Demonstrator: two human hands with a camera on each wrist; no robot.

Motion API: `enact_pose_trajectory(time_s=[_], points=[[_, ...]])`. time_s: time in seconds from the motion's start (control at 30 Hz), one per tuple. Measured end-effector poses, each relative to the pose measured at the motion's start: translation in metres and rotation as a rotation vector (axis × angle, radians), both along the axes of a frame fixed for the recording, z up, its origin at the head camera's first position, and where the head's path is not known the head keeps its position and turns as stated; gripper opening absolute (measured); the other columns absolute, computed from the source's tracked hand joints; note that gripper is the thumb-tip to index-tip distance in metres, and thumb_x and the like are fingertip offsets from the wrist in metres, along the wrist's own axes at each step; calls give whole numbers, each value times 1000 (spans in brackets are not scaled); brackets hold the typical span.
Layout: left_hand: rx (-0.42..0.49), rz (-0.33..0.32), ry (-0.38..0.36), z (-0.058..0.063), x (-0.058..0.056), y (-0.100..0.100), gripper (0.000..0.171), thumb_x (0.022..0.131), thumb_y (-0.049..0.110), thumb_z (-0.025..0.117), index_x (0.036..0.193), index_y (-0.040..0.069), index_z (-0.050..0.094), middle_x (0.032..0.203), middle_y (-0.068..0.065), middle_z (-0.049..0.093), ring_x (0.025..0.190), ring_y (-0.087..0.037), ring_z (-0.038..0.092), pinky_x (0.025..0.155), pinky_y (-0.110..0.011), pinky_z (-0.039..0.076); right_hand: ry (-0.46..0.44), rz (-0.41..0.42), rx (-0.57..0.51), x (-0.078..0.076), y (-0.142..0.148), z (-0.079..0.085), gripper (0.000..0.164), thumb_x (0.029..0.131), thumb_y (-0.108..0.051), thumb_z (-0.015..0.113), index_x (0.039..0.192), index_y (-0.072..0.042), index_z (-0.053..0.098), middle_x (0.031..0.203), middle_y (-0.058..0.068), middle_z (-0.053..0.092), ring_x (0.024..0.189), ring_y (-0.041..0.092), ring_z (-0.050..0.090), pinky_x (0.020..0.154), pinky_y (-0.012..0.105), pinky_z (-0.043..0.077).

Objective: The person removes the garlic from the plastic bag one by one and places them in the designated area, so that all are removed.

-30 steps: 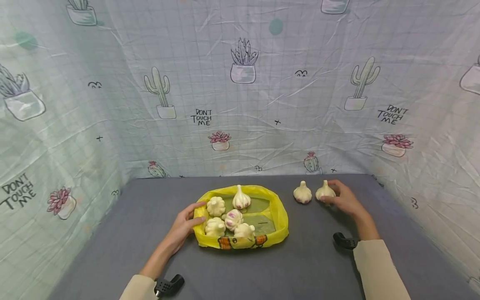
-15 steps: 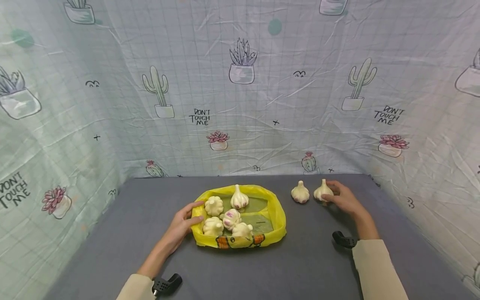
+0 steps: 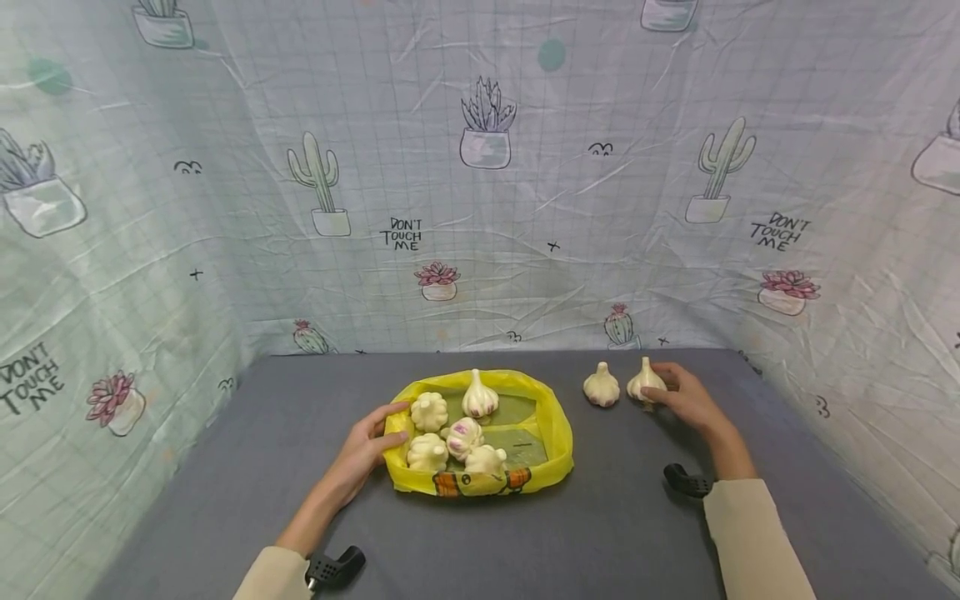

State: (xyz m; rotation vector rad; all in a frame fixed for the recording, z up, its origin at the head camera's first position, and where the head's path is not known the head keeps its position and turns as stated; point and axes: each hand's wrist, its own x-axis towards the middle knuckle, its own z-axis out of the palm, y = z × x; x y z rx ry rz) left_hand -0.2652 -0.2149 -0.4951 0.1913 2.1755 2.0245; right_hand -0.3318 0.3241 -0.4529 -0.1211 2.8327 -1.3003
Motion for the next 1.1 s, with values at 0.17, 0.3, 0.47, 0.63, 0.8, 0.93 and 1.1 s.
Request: enact_pose_trajectory(time_s=[0.17, 0.3, 0.47, 0.63, 0.8, 0.93, 1.1], points=[[-6, 4, -1, 1, 1, 1, 59, 102, 14, 63, 157, 11, 41, 157, -26, 44, 123, -29, 62, 89, -33, 59, -12, -4, 2, 0, 1, 0, 76, 101, -31, 67, 154, 11, 31, 152, 43, 37, 138, 60, 40, 105, 69, 42], [-4, 9, 0, 1, 1, 0, 59, 102, 14, 63, 157, 11, 42, 156, -26, 44, 123, -29, 62, 89, -33, 59, -16, 1, -6, 1, 1, 0, 78, 101, -31, 67, 155, 10, 30, 152, 42, 38, 137, 59, 41, 104, 68, 43], [-13, 9, -1, 0, 1, 0, 59, 102, 15, 64, 157, 12, 43, 157, -25, 43, 124, -30, 61, 91, -35, 59, -14, -2, -10, 2, 2, -1, 78, 101, -31, 68, 155, 10, 30, 153, 42, 36, 138, 59, 40, 105, 68, 42], [-18, 13, -1, 1, 2, 1, 59, 101, 14, 64, 157, 12, 43, 159, -24, 41, 125, -30, 61, 92, -37, 58, -7, -4, -12, 2, 2, -1, 78, 101, -30, 68, 155, 10, 30, 153, 42, 36, 139, 59, 40, 106, 68, 42], [-3, 11, -4, 2, 2, 1, 59, 102, 13, 63, 157, 11, 42, 157, -26, 42, 124, -29, 61, 91, -35, 59, 7, -5, -7, 2, 3, -1, 77, 100, -30, 68, 154, 10, 31, 152, 42, 37, 138, 59, 41, 104, 68, 44], [3, 9, -6, 2, 1, 1, 59, 102, 13, 63, 157, 10, 41, 156, -26, 44, 124, -29, 62, 90, -35, 60, 12, -4, -8, 4, 3, 1, 77, 100, -30, 69, 154, 10, 32, 152, 42, 37, 138, 59, 40, 105, 68, 44], [-6, 9, -6, 1, 2, 1, 60, 102, 14, 64, 157, 11, 42, 157, -25, 42, 124, -29, 62, 91, -36, 59, -5, -7, -19, 5, 3, 2, 79, 100, -31, 68, 155, 9, 30, 155, 42, 33, 140, 60, 37, 107, 69, 41]])
